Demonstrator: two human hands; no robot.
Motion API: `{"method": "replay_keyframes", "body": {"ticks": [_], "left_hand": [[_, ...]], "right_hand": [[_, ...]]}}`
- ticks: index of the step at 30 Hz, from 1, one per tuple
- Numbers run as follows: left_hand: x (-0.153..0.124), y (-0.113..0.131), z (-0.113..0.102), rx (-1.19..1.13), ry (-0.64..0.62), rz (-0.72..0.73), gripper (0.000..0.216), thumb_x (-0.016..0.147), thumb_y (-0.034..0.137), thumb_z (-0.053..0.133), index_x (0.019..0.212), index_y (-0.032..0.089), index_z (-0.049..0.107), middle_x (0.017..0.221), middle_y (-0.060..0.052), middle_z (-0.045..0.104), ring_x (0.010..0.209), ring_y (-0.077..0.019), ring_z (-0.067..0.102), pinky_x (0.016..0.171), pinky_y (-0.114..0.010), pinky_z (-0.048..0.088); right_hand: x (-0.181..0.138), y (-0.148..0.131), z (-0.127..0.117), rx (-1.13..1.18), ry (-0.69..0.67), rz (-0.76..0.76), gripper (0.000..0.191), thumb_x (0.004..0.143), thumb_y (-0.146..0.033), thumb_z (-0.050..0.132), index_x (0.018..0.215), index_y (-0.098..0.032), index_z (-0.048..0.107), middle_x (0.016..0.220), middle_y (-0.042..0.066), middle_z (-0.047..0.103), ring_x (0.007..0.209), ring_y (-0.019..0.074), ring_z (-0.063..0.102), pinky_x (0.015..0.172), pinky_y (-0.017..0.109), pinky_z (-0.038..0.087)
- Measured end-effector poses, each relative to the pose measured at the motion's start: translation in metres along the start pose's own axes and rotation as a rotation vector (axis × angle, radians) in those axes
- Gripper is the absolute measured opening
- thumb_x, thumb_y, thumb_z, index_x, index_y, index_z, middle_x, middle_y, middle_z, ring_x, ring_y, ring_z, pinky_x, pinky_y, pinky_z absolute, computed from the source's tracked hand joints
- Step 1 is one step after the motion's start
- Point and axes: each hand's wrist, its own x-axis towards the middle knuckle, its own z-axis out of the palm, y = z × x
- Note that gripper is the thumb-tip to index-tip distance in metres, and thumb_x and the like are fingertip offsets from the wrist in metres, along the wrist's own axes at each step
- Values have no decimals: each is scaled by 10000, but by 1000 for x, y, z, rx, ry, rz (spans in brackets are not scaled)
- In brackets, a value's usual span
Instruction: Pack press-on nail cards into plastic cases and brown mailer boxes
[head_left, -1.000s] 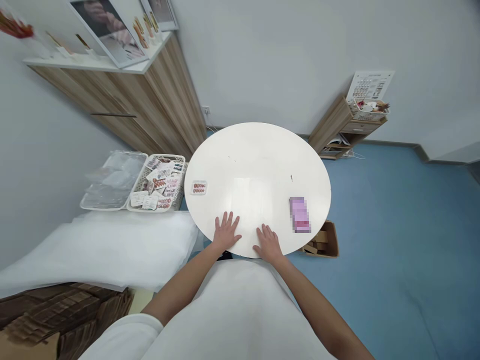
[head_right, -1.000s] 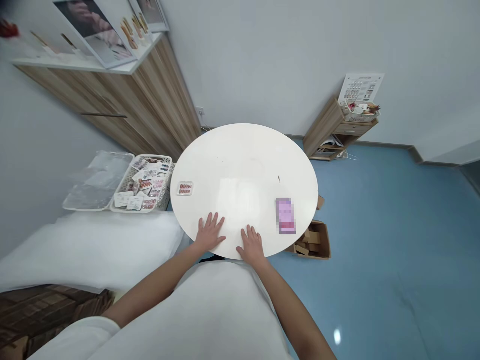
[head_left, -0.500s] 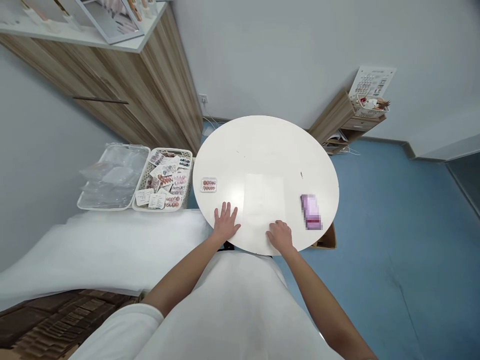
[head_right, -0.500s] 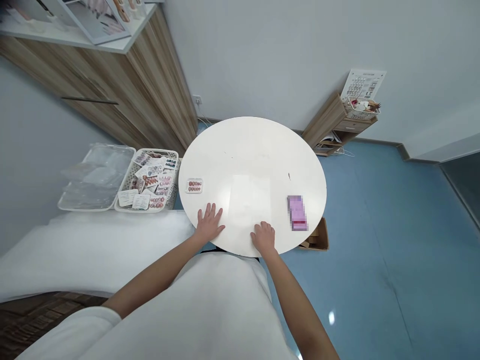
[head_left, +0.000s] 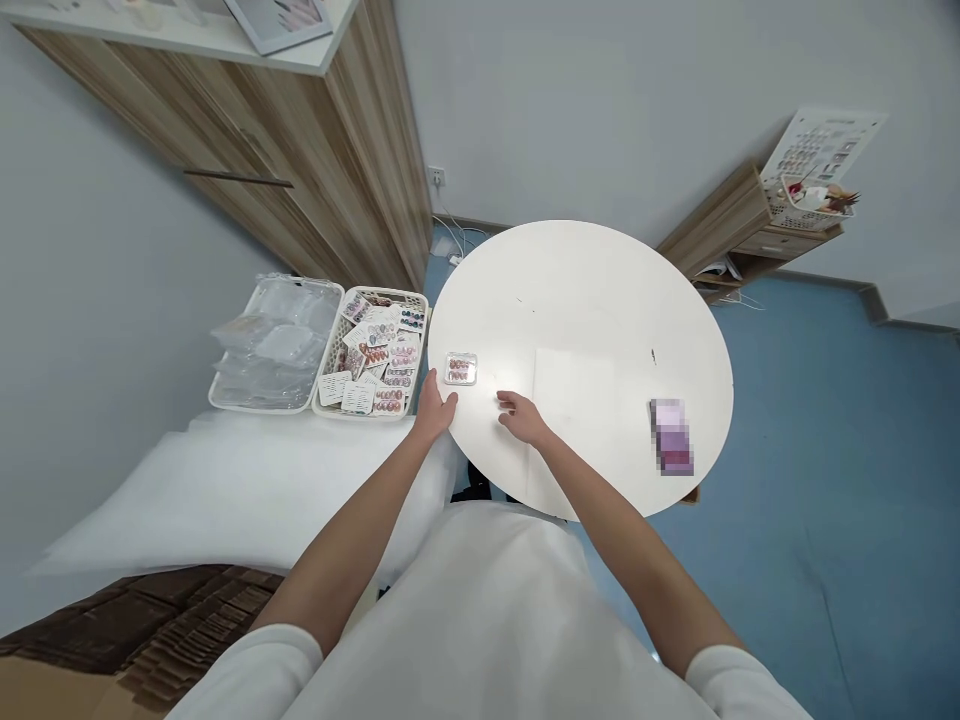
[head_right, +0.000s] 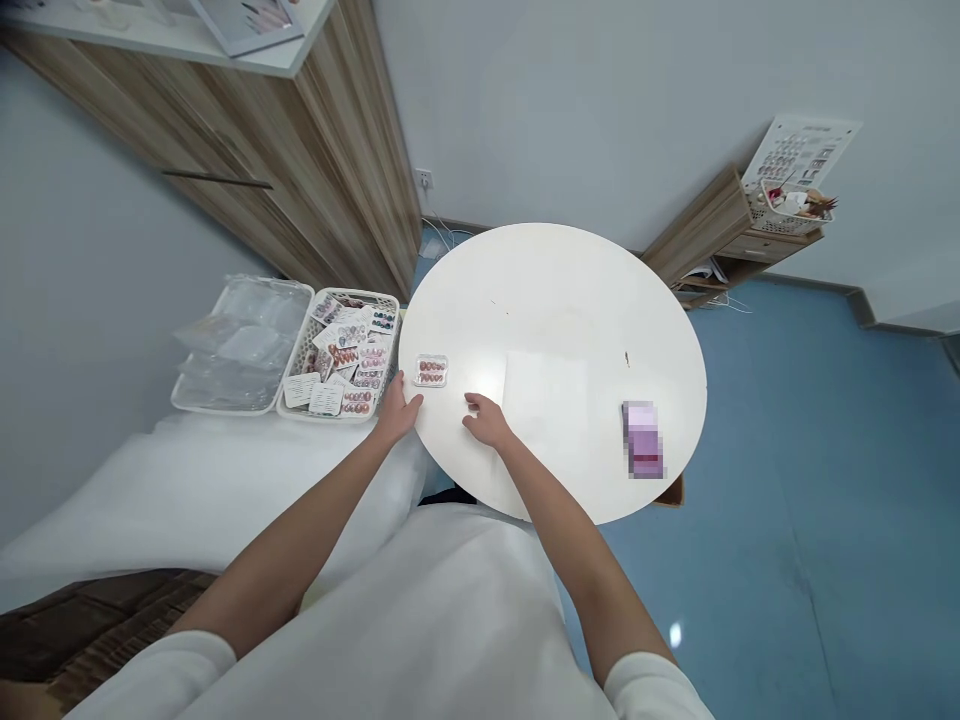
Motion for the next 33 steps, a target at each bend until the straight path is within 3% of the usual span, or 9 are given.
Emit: {"method": "replay_keyframes", "body": {"ticks": [3,7,18,25,33], "left_hand": [[14,-1,-4,-241,-36,-137,643,762,227,447,1350,191,189,1411,-88,248,1266,-236,284,1034,-377,251],[21,1,-1,-455,-80,-234,593,773,204,410,1336,176,224,1395,-95,287,1268,-197,288,1026,-342,265],[28,-10,3,-594,-77,-234,493,758,236,445,1240,164,371,1301,-100,429,1181,-211,416,970,-347,337],[6,7,16,-601,-146,-114,474,761,223,428,1232,182,385,1283,-78,451,1181,-204,414,956,-341,353],[-41,42,73,-592,-380,-9,444,775,217,422,1219,198,408,1265,-89,471,1157,-210,441,969,-375,330]], "right_hand": [[24,-11,12,223,-35,37,655,646,-110,496,1279,-211,366,1342,65,382,1185,194,409,932,335,389],[40,-16,23,355,-60,72,712,634,-110,490,1313,-230,310,1391,46,304,1250,198,329,967,346,357],[43,-13,28,391,-65,55,688,616,-114,486,1281,-238,364,1358,35,363,1239,202,345,983,377,337],[17,3,13,390,51,7,690,613,-108,469,1285,-208,355,1351,44,369,1235,172,353,1015,335,313],[-49,67,-37,311,286,-62,575,617,-95,471,1172,-241,484,1242,35,461,1147,173,454,1008,363,343]]}}
